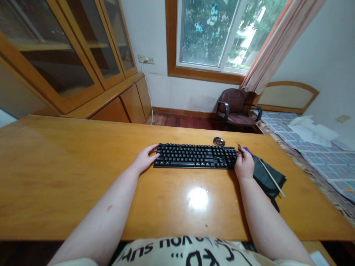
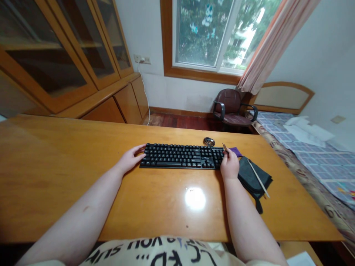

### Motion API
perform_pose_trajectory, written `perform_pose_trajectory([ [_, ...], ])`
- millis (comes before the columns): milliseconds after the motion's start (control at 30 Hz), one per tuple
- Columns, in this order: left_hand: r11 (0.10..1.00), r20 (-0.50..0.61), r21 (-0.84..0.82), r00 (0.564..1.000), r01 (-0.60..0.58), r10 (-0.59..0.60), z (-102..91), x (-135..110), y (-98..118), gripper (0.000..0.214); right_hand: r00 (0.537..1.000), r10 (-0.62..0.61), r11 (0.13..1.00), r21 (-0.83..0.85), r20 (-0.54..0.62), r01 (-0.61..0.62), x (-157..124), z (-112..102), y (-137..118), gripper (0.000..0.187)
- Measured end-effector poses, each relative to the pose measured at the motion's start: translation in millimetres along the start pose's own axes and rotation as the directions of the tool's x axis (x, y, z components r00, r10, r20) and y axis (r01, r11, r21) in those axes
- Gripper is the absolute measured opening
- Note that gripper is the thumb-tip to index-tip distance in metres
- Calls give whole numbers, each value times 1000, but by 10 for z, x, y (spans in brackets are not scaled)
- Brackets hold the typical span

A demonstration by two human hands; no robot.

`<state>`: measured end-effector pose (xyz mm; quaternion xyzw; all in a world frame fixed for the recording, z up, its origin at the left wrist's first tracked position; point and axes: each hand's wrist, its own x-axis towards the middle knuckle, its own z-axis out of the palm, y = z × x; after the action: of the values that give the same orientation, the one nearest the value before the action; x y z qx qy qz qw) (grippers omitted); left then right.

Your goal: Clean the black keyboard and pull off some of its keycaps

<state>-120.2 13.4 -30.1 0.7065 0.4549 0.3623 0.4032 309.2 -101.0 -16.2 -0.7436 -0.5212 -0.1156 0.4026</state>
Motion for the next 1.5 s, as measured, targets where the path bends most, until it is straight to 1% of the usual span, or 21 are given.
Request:
perform_pose_trajectory([
  [167, 996, -9, 85, 1000, 0, 0, -7, -1, -21, 57, 1000, 9, 1000, 8, -5, -9, -1, -7, 11, 34],
  [333, 975, -64, 213, 996, 68, -56, -16, 10, -18, 59, 1000, 17, 1000, 13, -5, -17, 5, -11, 4, 33],
  [433, 969, -61, 235, 996, 82, -69, -13, 41, -28, 61, 1000, 3, 1000, 31, -28, -2, 21, 5, 23, 32],
  [600, 954, -30, 291, 998, 68, -61, -7, 90, -14, 60, 997, -7, 998, 63, -73, 11, 52, 31, 49, 29],
  [733, 933, -38, 349, 997, 82, -73, -8, 87, 26, 58, 998, -14, 997, 69, -59, 18, 65, 21, 24, 29],
  [833, 929, -40, 362, 997, 79, -70, 0, 83, 41, 57, 999, -11, 997, 75, -39, 13, 75, 13, -8, 29],
  [967, 929, -47, 362, 997, 75, -62, 22, 90, 54, 63, 1000, -4, 996, 89, -29, 7, 80, 11, -47, 30],
  [1067, 911, -35, 407, 998, 62, -52, 34, 90, 70, 65, 1000, -10, 995, 101, -29, 13, 74, 7, -64, 30],
  [1233, 889, 37, 457, 999, -31, 16, 46, 89, 68, 43, 999, -36, 994, 106, -30, 39, 62, -4, -61, 31],
  [1300, 884, 58, 462, 997, -66, 44, 54, 90, 65, 38, 998, -49, 992, 116, -40, 54, 55, -10, -65, 31],
  [1400, 883, 59, 461, 996, -86, 66, 75, 82, 82, 38, 996, -77, 986, 145, -48, 84, 42, -19, -98, 31],
  [1500, 888, 63, 454, 997, -76, 53, 114, 59, 129, 41, 996, -68, 979, 187, -52, 77, 27, -19, -145, 31],
])
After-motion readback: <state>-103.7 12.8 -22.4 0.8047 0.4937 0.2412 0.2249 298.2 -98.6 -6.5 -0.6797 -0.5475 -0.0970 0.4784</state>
